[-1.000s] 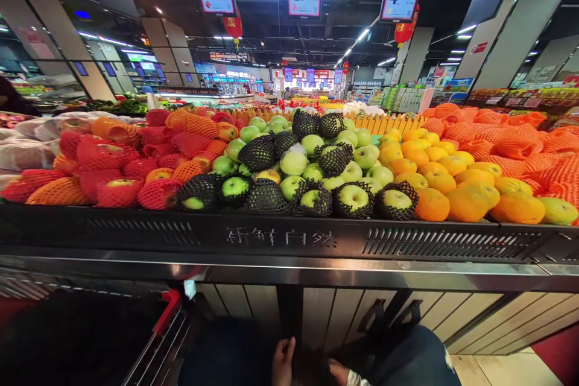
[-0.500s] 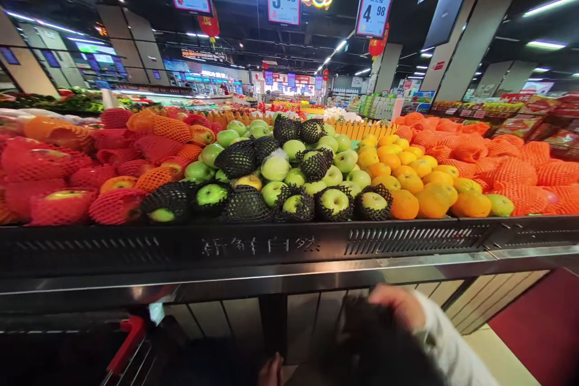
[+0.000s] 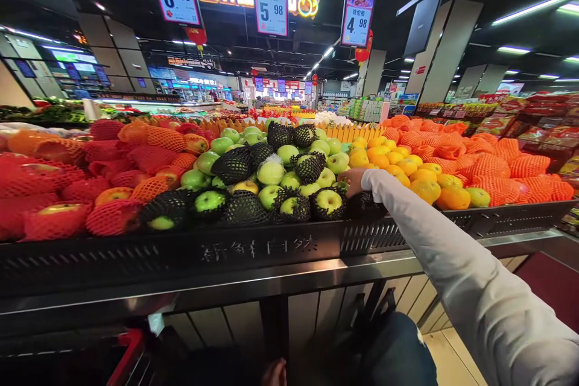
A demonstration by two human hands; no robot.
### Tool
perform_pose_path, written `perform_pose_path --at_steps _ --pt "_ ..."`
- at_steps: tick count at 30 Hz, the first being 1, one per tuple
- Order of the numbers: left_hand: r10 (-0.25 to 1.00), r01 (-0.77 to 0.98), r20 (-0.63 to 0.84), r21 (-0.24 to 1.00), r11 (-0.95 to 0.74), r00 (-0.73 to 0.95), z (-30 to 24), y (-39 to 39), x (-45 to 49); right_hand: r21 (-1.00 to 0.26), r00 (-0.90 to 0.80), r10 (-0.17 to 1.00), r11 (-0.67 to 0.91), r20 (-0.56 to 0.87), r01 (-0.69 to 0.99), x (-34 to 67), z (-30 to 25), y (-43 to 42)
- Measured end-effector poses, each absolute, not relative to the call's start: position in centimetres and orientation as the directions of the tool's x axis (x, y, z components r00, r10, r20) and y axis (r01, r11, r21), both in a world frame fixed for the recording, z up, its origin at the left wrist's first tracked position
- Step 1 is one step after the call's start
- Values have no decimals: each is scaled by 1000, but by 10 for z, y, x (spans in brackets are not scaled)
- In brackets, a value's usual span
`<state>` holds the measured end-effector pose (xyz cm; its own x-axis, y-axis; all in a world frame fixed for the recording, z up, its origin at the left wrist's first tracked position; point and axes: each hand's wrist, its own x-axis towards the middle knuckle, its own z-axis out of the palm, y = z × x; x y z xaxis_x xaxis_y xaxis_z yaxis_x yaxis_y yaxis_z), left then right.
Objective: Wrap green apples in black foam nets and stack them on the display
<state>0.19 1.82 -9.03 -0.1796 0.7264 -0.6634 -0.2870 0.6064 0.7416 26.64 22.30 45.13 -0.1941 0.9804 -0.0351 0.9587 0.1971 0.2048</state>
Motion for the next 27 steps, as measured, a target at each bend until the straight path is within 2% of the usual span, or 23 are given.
perform_pose_path --at_steps 3,10,17,19,22,27 --pt "730 -265 -657 749 607 -186 -97 18 1 239 -164 985 170 -46 956 259 445 223" --pt "691 -336 -720 666 666 -57 -108 21 -3 295 -157 983 123 92 947 249 433 214" --pt "722 -375 -682 704 603 -119 -109 16 -1 265 -98 967 33 236 964 255 423 204" --pt "727 -378 -676 709 596 -121 -109 15 1 211 -51 945 -20 323 977 256 420 200" --pt "729 -365 -673 714 598 -122 -104 15 3 66 52 892 -91 449 994 260 415 196" --pt "733 -341 -668 724 600 -129 -96 14 3 -181 179 803 -91 568 979 270 404 197"
